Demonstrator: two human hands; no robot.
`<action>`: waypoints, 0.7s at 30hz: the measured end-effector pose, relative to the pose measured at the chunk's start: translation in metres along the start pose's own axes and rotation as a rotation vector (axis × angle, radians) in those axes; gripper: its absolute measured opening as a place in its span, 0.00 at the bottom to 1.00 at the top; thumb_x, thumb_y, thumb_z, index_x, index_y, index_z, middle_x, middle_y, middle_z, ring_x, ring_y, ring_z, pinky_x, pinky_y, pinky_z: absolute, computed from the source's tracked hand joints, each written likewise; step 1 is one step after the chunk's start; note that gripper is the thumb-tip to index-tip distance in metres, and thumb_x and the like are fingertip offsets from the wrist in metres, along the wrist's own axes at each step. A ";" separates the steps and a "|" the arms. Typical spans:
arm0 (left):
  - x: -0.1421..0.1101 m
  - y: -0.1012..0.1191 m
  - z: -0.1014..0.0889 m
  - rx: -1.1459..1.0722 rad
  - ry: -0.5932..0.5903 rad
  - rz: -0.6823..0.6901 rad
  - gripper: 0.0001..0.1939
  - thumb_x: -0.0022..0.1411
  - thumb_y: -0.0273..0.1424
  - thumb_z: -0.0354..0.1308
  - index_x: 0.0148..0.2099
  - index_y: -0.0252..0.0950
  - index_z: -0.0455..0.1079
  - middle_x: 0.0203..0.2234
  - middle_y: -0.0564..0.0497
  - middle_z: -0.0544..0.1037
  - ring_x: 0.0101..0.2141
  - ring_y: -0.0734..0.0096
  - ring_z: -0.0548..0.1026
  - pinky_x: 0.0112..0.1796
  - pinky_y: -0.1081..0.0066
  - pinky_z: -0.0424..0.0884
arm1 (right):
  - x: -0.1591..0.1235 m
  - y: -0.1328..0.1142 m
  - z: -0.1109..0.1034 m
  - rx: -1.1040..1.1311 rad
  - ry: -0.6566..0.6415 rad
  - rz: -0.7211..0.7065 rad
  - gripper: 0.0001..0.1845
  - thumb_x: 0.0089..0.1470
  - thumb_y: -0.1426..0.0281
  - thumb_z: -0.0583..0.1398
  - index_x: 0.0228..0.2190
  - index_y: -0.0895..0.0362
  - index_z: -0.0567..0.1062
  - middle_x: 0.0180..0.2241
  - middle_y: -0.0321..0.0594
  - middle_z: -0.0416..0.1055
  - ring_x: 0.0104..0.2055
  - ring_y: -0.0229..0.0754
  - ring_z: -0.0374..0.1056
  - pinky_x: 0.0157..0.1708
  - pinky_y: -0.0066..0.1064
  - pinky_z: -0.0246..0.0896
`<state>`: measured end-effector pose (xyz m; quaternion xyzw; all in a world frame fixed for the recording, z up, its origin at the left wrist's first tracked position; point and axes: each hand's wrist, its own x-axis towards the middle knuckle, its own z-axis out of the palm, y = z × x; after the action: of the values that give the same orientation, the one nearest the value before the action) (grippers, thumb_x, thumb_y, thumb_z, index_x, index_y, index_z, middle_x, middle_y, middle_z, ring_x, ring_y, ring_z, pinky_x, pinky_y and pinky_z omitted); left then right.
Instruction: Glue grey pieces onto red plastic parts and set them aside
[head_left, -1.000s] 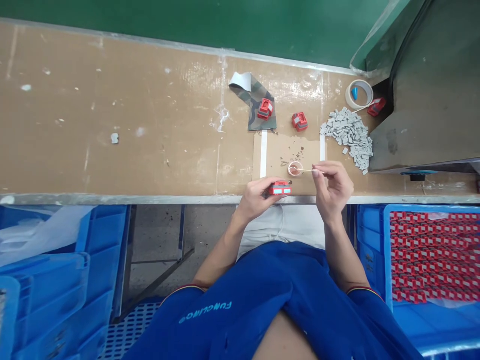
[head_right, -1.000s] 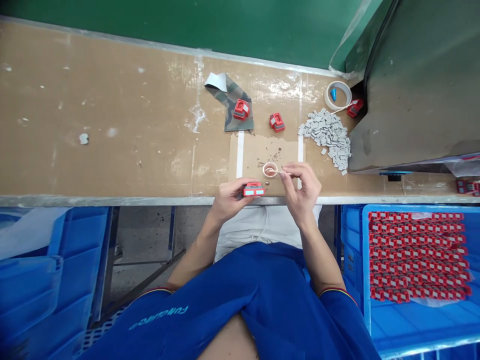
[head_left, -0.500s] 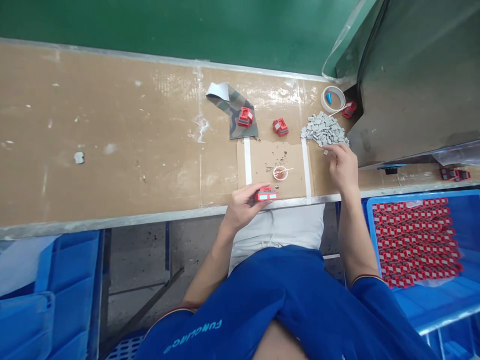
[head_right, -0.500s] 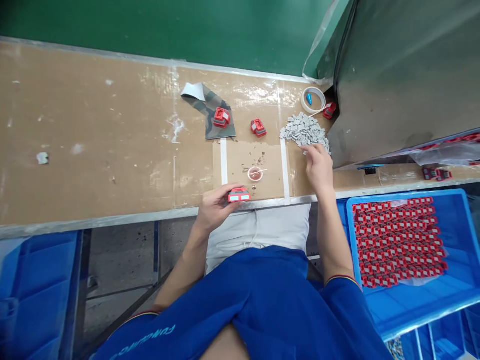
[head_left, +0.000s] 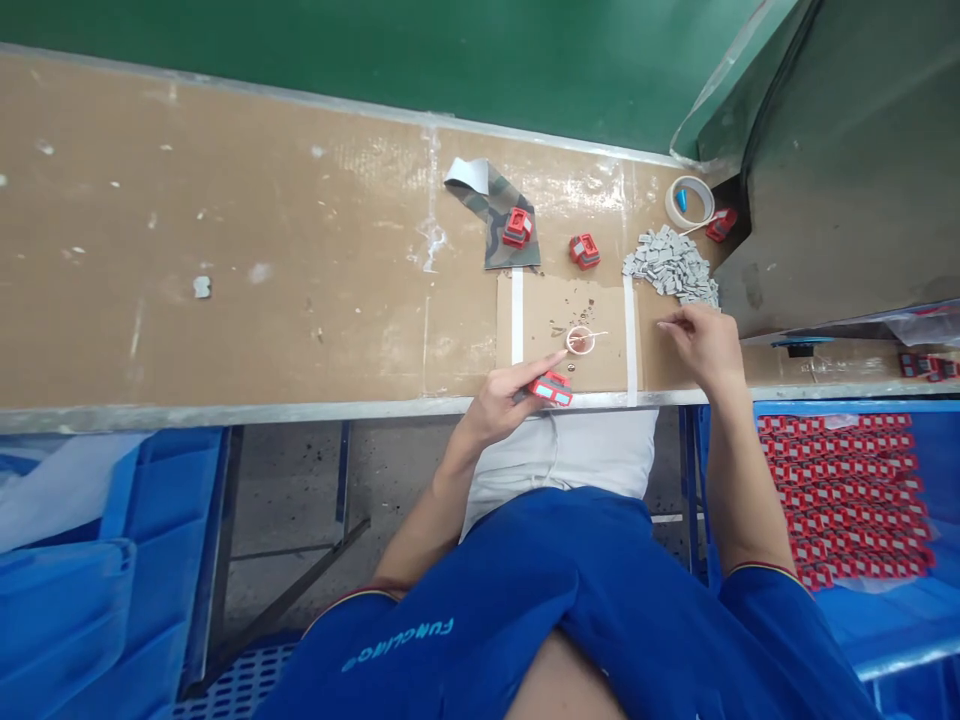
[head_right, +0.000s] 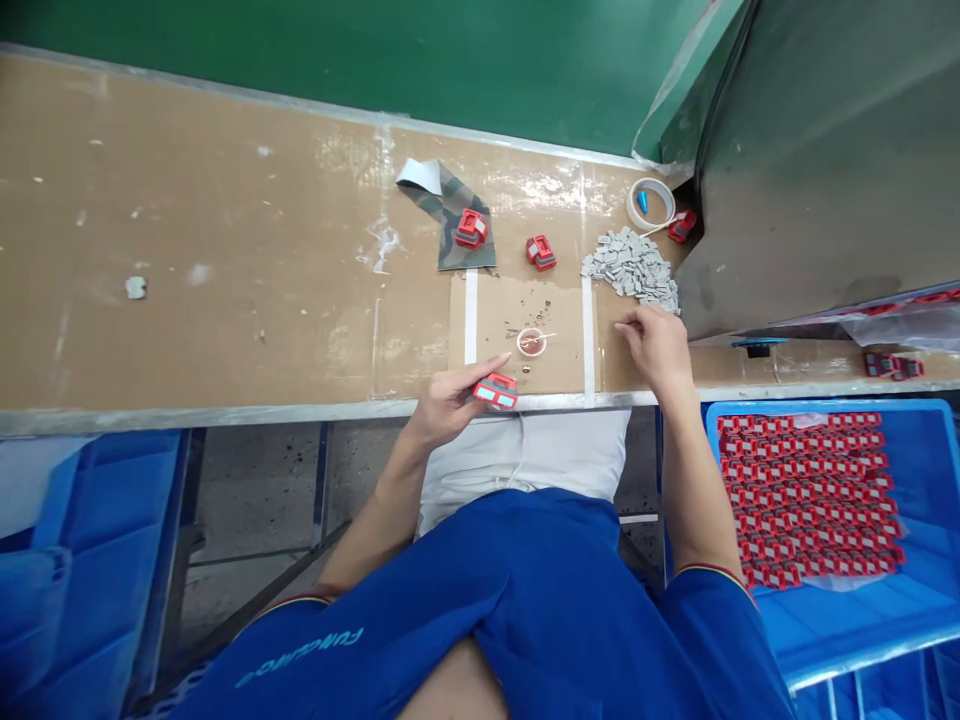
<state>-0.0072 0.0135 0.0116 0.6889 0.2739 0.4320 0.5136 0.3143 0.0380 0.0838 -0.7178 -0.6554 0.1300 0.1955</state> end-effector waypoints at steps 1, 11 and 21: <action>-0.001 0.000 0.000 -0.040 0.000 -0.032 0.24 0.70 0.34 0.64 0.66 0.38 0.71 0.46 0.43 0.88 0.44 0.66 0.86 0.46 0.69 0.80 | -0.010 -0.010 0.001 0.096 0.026 0.011 0.04 0.55 0.70 0.65 0.29 0.56 0.80 0.32 0.43 0.80 0.33 0.46 0.74 0.38 0.37 0.69; -0.003 -0.004 0.000 0.009 0.023 -0.088 0.19 0.67 0.41 0.67 0.55 0.36 0.78 0.46 0.44 0.86 0.43 0.65 0.85 0.46 0.69 0.79 | -0.073 -0.105 0.039 0.617 -0.163 -0.198 0.04 0.64 0.69 0.65 0.35 0.54 0.81 0.35 0.39 0.80 0.36 0.39 0.75 0.36 0.29 0.71; -0.003 -0.002 0.000 0.041 0.025 -0.034 0.17 0.67 0.34 0.67 0.56 0.38 0.80 0.46 0.43 0.87 0.45 0.64 0.86 0.47 0.69 0.80 | -0.074 -0.103 0.044 0.459 -0.142 -0.247 0.05 0.65 0.72 0.63 0.34 0.54 0.78 0.32 0.38 0.75 0.33 0.39 0.71 0.33 0.30 0.66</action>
<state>-0.0086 0.0120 0.0091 0.6890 0.3007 0.4264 0.5031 0.1949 -0.0240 0.0866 -0.5586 -0.7034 0.3005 0.3208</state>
